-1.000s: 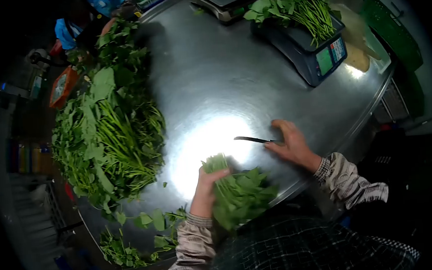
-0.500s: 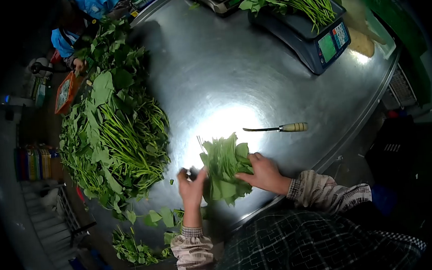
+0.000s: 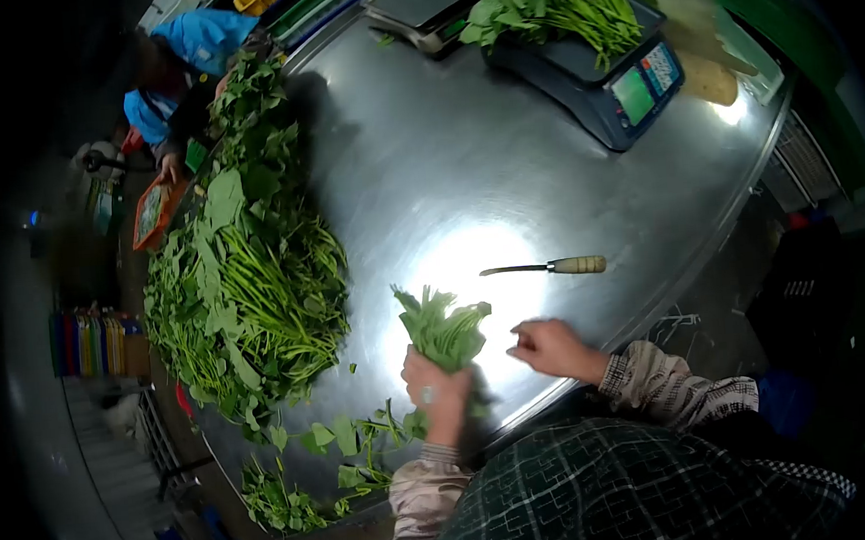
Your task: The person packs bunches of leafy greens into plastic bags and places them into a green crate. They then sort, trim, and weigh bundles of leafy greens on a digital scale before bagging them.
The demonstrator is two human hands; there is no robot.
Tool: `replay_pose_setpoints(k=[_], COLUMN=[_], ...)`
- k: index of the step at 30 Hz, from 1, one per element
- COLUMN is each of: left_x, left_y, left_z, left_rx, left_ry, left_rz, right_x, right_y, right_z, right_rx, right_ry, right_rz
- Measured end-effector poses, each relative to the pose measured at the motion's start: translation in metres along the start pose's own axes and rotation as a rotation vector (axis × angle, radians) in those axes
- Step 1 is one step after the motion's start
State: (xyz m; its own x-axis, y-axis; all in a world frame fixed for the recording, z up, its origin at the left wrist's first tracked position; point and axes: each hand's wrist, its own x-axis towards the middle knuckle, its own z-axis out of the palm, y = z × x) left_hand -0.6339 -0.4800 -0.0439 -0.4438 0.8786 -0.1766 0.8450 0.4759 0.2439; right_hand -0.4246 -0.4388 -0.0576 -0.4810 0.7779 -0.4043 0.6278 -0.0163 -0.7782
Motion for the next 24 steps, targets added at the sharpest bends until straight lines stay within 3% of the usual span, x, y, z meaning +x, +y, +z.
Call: replay_pose_setpoints(k=[2, 3, 5, 7, 9, 10, 11, 13, 14, 17, 18, 19, 21, 24], left_x=[0.026, 0.038, 0.039, 0.027, 0.036, 0.035, 0.035, 0.022, 0.015, 0.026, 0.015, 0.022, 0.008, 0.004], left_y=[-0.039, -0.056, -0.074, -0.061, -0.127, -0.119, -0.103, -0.082, -0.082, -0.121, -0.093, -0.09, -0.09, -0.101], left_z=[0.005, 0.003, -0.025, -0.064, -0.047, -0.05, -0.058, -0.08, -0.08, -0.057, -0.08, -0.086, -0.084, -0.076], left_rx=[0.01, 0.012, -0.239, -0.619, 0.124, 0.344, 0.16, -0.181, -0.24, 0.411, 0.289, 0.291, 0.274, 0.263], left_ry=[-0.105, -0.15, 0.118, 0.261, -0.153, -0.237, -0.004, 0.411, 0.408, -0.172, 0.08, 0.073, 0.032, 0.309], left_rz=[0.061, 0.085, 0.26, 0.317, 0.357, 0.264, 0.294, 0.365, 0.318, 0.1, 0.156, 0.116, -0.013, 0.13], right_x=[-0.003, -0.01, -0.008, -0.01, -0.027, -0.042, -0.044, -0.065, -0.067, -0.066, -0.069, -0.073, -0.071, -0.065], right_y=[0.016, -0.002, 0.025, 0.054, 0.059, 0.051, 0.047, 0.069, 0.077, 0.05, 0.064, 0.061, 0.055, 0.057], right_z=[-0.021, -0.054, -0.072, -0.068, -0.063, -0.064, -0.071, -0.064, -0.057, -0.074, -0.074, -0.083, -0.087, -0.09], right_rx=[-0.311, -0.492, -0.659, -0.62, -0.609, -0.615, -0.634, -0.49, -0.494, -0.317, -0.326, -0.435, -0.419, -0.253], right_ry=[0.6, 0.715, 0.779, 0.517, 0.211, 0.077, -0.03, 0.205, 0.216, -0.067, 0.04, -0.035, -0.217, -0.152], right_rz=[-0.336, -0.348, -0.303, -0.238, -0.214, -0.205, -0.197, -0.357, -0.423, -0.422, -0.427, -0.236, -0.131, -0.363])
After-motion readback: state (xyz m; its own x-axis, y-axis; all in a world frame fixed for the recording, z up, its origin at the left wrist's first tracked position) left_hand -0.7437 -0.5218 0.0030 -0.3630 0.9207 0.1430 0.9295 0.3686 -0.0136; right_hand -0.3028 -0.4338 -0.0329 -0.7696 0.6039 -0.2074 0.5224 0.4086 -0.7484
